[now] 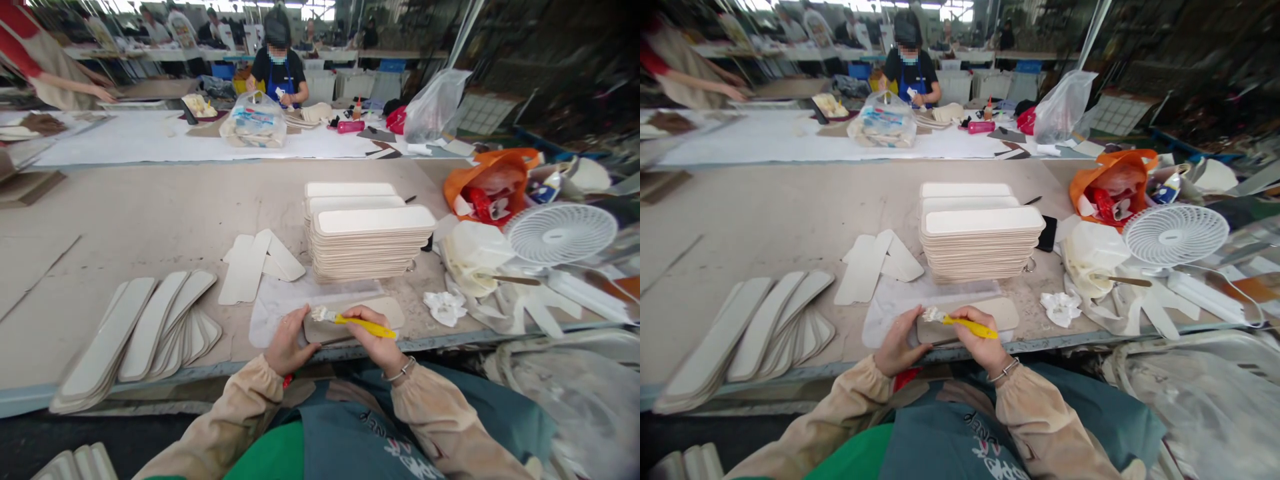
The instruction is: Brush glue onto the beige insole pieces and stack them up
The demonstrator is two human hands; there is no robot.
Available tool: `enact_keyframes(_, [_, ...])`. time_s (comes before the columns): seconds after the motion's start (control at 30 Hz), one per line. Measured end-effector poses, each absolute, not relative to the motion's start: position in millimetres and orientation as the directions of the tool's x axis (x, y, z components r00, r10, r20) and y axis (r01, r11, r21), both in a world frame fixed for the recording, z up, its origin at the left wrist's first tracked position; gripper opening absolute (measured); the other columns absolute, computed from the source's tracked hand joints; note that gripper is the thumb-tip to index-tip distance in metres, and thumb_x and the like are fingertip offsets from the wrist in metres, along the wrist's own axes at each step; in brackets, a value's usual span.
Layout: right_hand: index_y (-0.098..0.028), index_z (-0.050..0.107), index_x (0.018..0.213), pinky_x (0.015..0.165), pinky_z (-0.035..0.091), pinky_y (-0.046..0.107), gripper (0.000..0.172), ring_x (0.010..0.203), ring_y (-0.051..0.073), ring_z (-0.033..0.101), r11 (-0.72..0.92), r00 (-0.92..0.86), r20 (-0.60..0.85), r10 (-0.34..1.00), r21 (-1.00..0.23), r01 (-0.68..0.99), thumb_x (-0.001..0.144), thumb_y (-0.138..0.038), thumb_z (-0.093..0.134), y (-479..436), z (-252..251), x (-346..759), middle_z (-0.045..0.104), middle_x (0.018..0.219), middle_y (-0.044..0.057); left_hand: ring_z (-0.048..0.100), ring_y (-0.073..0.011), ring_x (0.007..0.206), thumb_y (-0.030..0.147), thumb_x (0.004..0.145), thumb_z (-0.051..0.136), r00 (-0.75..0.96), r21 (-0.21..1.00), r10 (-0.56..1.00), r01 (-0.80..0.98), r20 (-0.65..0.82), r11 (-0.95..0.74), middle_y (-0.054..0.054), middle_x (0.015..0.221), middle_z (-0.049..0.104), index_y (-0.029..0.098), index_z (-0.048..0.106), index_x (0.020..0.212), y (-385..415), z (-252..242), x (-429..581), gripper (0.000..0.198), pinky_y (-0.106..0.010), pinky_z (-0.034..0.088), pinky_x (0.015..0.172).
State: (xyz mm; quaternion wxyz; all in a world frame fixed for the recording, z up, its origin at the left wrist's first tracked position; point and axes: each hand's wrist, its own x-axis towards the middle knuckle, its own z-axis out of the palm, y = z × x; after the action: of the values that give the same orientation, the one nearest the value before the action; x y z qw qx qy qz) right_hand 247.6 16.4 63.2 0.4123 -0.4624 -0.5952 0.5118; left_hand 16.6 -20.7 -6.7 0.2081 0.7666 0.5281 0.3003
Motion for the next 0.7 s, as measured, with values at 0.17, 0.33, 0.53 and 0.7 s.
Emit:
enact_keyframes(0.17, [-0.02, 0.066, 0.081, 0.061, 0.048, 0.028, 0.014, 0.066, 0.017, 0.059, -0.087, -0.193, -0.096, 0.976, -0.995, 0.052, 0.076, -0.033, 0.062, 24, 48, 239, 0.064, 0.071, 0.001, 0.05, -0.0304, 0.123, 0.037, 0.075, 0.069, 0.262, 0.646, 0.927, 0.665, 0.267, -0.374, -0.015, 0.133, 0.053, 0.019, 0.021, 0.147, -21, -5, 17, 0.087, -0.05, 0.041, 0.102])
enact_keyframes(0.33, [-0.02, 0.066, 0.082, 0.055, 0.045, 0.027, 0.016, 0.059, 0.014, 0.053, -0.117, -0.207, -0.134, 0.969, -0.988, 0.097, 0.077, -0.033, 0.059, 28, 40, 227, 0.061, 0.066, -0.001, 0.05, -0.0312, 0.12, 0.036, 0.076, 0.067, 0.28, 0.638, 0.932, 0.681, 0.229, -0.361, -0.016, 0.129, 0.054, 0.018, 0.014, 0.149, -21, -1, 18, 0.092, -0.05, 0.041, 0.101])
enact_keyframes(0.53, [-0.019, 0.067, 0.079, 0.073, 0.048, 0.031, 0.015, 0.077, 0.019, 0.061, -0.034, -0.148, -0.066, 0.987, -0.978, 0.206, 0.077, -0.029, 0.056, 32, 43, 250, 0.068, 0.078, 0.003, 0.051, -0.0316, 0.118, 0.034, 0.077, 0.066, 0.307, 0.58, 0.917, 0.71, 0.256, -0.4, -0.016, 0.126, 0.056, 0.019, 0.009, 0.15, -19, 2, 20, 0.094, -0.05, 0.041, 0.1])
enact_keyframes(0.7, [-0.019, 0.068, 0.079, 0.074, 0.047, 0.032, 0.017, 0.077, 0.02, 0.062, -0.01, 0.009, -0.007, 1.0, -0.94, 0.342, 0.077, -0.032, 0.058, 38, 46, 308, 0.068, 0.078, 0.003, 0.052, -0.0306, 0.117, 0.034, 0.077, 0.065, 0.324, 0.535, 0.906, 0.731, 0.273, -0.423, -0.014, 0.125, 0.058, 0.019, 0.014, 0.15, -18, 1, 21, 0.089, -0.048, 0.042, 0.1])
